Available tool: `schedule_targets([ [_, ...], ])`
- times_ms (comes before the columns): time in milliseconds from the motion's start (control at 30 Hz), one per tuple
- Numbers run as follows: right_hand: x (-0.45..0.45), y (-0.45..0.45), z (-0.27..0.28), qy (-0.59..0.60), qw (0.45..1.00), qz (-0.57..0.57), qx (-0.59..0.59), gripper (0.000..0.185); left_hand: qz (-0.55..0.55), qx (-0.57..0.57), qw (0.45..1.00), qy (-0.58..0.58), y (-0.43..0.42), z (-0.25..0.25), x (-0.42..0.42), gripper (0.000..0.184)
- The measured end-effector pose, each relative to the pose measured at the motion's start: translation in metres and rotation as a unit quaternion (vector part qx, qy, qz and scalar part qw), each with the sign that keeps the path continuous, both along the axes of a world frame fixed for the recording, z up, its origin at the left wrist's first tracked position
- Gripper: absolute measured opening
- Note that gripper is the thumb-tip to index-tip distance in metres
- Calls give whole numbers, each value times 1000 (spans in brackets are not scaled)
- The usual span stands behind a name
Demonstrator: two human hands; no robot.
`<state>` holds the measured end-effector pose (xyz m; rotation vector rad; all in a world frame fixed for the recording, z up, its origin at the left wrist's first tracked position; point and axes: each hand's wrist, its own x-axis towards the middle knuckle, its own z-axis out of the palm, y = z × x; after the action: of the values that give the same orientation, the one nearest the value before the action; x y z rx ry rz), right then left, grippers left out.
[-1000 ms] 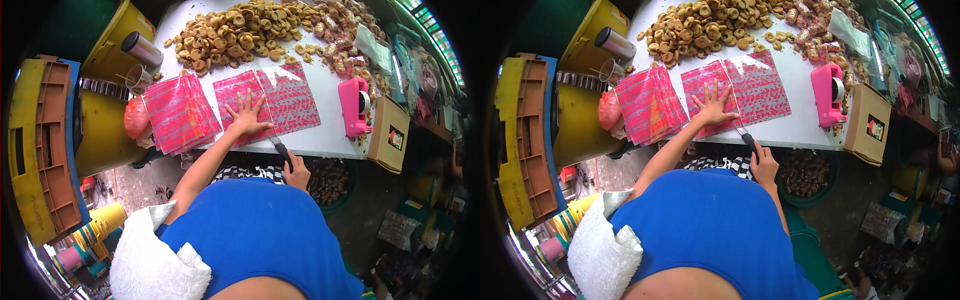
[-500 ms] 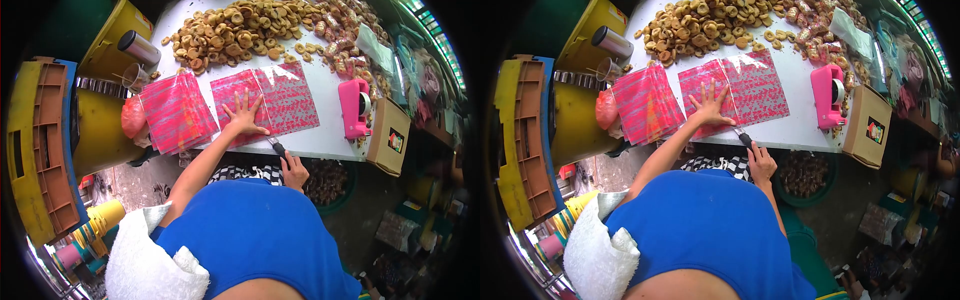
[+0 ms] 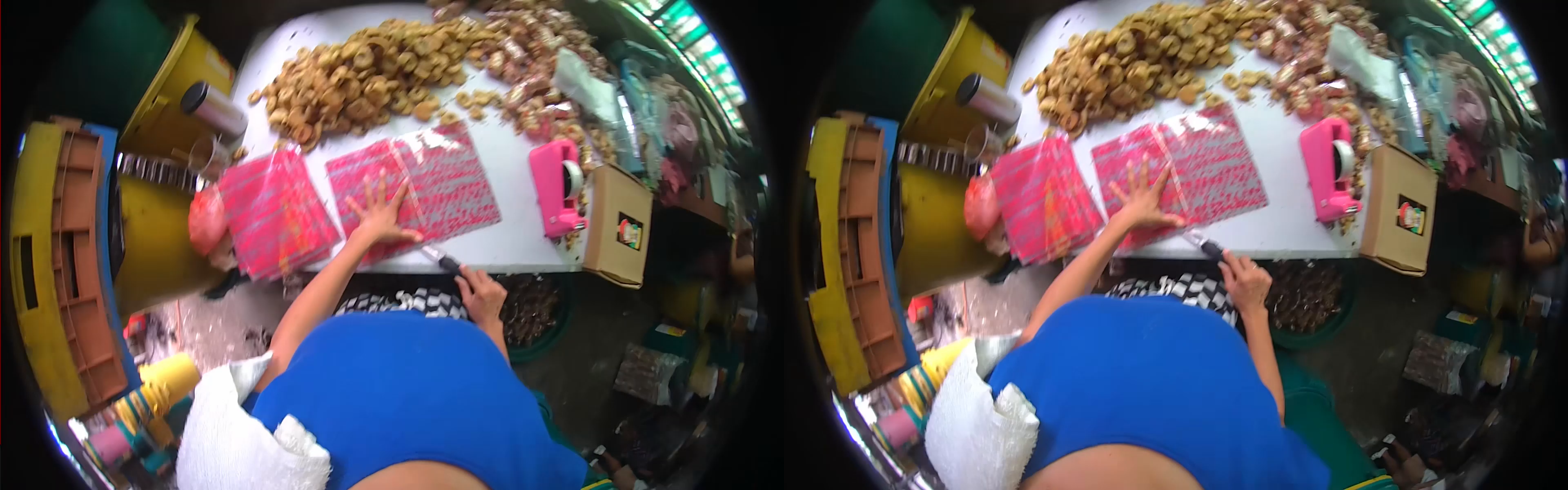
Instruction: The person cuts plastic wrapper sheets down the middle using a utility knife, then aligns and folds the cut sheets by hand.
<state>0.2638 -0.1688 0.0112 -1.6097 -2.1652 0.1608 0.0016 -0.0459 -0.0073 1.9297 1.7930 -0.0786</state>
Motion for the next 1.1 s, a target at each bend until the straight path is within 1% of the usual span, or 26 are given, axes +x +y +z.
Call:
schedule_targets([
  [67,2,-1,-4,46,999,-7,-18,29,-4,-4,1000,-20,1,-4,-2,136],
  [133,-6,-2,1,24,999,-8,-38,30,6,-38,999,-13,2,5,0,137],
  [200,-21,-4,-2,18,999,-17,-33,29,6,-58,998,-15,3,7,1,138],
  [233,-27,-3,-1,22,999,-17,-22,28,-7,-50,998,-21,5,10,2,138],
  [300,-25,1,-1,39,999,-8,-7,28,3,-75,997,-1,4,13,1,139],
  [333,-20,4,1,22,1000,-7,-5,26,-2,-70,998,0,3,13,1,140],
  [467,12,6,9,17,999,-8,-36,28,-7,-69,997,13,7,10,1,139],
  [533,18,7,11,21,1000,0,-14,26,-5,-49,999,3,3,4,0,139],
  [667,16,4,9,37,999,-2,-19,27,0,-54,998,-14,3,1,1,139],
  [733,-5,4,-2,55,998,-6,-24,27,-1,-51,999,-8,2,6,0,138],
  [767,-13,6,2,44,999,-6,-24,30,14,-56,998,-3,3,8,0,138],
  [833,-20,10,0,30,999,-5,-16,31,-2,-59,998,11,3,11,2,137],
  [900,-11,15,3,-11,1000,16,-9,31,5,-58,998,9,6,13,3,136],
  [1033,28,27,7,-3,1000,21,-12,29,13,-46,999,10,2,12,4,134],
  [1100,32,28,9,-1,1000,29,-7,30,16,-48,999,7,-1,12,6,134],
])
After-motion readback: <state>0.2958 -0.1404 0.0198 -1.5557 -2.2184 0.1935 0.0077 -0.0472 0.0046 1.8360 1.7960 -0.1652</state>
